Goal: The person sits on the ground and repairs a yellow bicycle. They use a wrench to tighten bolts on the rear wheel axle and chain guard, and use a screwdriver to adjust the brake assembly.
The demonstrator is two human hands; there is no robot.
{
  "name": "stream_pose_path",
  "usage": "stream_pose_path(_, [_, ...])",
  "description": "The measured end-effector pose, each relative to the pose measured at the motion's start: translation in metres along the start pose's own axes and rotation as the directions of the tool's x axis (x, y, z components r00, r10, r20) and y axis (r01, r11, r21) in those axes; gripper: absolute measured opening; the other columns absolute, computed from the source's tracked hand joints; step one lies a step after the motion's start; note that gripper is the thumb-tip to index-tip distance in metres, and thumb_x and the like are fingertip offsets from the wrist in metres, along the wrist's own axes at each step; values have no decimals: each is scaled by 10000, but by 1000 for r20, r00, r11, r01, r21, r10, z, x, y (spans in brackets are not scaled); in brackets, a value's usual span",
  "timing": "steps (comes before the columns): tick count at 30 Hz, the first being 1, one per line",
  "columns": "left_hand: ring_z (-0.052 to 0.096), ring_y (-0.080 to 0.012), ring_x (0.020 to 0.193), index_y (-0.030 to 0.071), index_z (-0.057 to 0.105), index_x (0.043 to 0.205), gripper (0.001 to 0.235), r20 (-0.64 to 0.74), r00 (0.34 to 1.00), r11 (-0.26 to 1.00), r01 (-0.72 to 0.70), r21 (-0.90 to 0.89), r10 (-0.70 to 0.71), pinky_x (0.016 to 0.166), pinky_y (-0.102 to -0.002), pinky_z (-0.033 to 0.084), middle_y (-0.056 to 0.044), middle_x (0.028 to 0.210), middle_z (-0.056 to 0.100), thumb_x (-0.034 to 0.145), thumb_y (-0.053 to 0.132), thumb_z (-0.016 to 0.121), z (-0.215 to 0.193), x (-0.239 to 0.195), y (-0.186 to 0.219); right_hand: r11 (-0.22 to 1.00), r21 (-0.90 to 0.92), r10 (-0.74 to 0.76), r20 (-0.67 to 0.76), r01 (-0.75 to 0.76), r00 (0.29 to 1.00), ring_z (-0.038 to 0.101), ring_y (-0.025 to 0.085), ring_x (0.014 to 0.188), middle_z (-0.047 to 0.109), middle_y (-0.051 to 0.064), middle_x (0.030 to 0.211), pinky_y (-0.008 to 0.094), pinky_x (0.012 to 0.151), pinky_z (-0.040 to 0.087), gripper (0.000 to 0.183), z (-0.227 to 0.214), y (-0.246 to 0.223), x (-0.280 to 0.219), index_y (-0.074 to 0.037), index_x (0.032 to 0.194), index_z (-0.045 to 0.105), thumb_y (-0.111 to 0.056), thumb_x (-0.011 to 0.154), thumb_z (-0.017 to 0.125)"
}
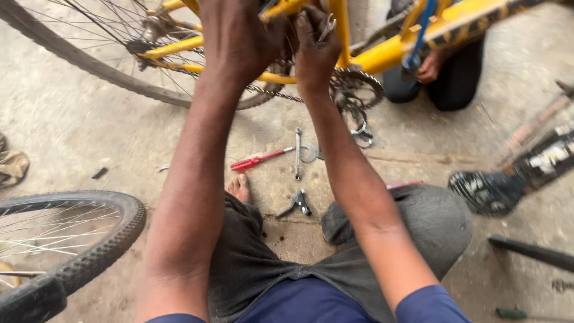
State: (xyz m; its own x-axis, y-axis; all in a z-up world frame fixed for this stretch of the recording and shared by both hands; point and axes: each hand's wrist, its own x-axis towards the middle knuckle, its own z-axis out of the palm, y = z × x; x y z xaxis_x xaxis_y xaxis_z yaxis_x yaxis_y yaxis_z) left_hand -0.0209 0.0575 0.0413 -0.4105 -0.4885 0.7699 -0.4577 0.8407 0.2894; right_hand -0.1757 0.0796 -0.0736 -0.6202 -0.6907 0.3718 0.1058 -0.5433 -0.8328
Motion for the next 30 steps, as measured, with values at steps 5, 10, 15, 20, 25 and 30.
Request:
stream_pose_path(5, [557,-360,1212,76,532,1431,694,121,992,998,40,44,-46,1007,-495,476,-125,1368,589,823,175,852,5,12,1,972,-228,-102,-168,62,980,602,119,825,661,25,972,271,722,511,125,21,20,0,-5,1139,675,-90,1064,622])
stream_pose_path(10, [538,-326,1171,58,473,1490,793,160,986,999,38,30,-43,1030,-446,504,-134,1519,512,806,195,850,12,17,-6,861,-458,-301,-113,219,947,645,165,1006,671,39,1138,320,888,550,265,32,12,1,-16,1257,627,-188,1057,614])
stream_pose_path(15, [521,-305,1204,34,429,1541,863,181,981,997,67,29,-72,1080,-442,514,-139,1559,467,833,204,891,26,14,-6,896,-255,-380,-16,364,925,684,171,1173,685,65,1300,318,1040,566,404,35,16,13,-18,1370,628,-274,1063,573])
stream_pose_path(20, [539,-325,1206,60,458,1478,919,181,980,997,77,14,-78,1065,-468,508,-161,1563,458,676,134,902,27,10,-2,965,-147,-225,-29,218,974,697,195,1198,703,85,1302,361,1084,585,396,19,37,20,11,1368,605,-203,1035,614])
stream_pose_path(25, [555,-331,1210,79,465,1475,877,190,980,997,63,-37,-55,1081,-456,518,-136,1574,468,707,88,887,27,15,-7,957,-172,-227,58,233,972,654,166,1210,666,71,1314,322,1085,541,336,15,27,16,-5,1361,606,-94,1037,613])
stream_pose_path(30, [561,-340,1194,72,445,1502,922,209,976,995,70,-72,-54,1070,-445,530,-134,1571,486,698,77,898,23,19,-6,971,-160,-174,37,178,984,653,191,1214,677,92,1293,356,1100,538,291,16,24,19,14,1308,662,-46,1025,637])
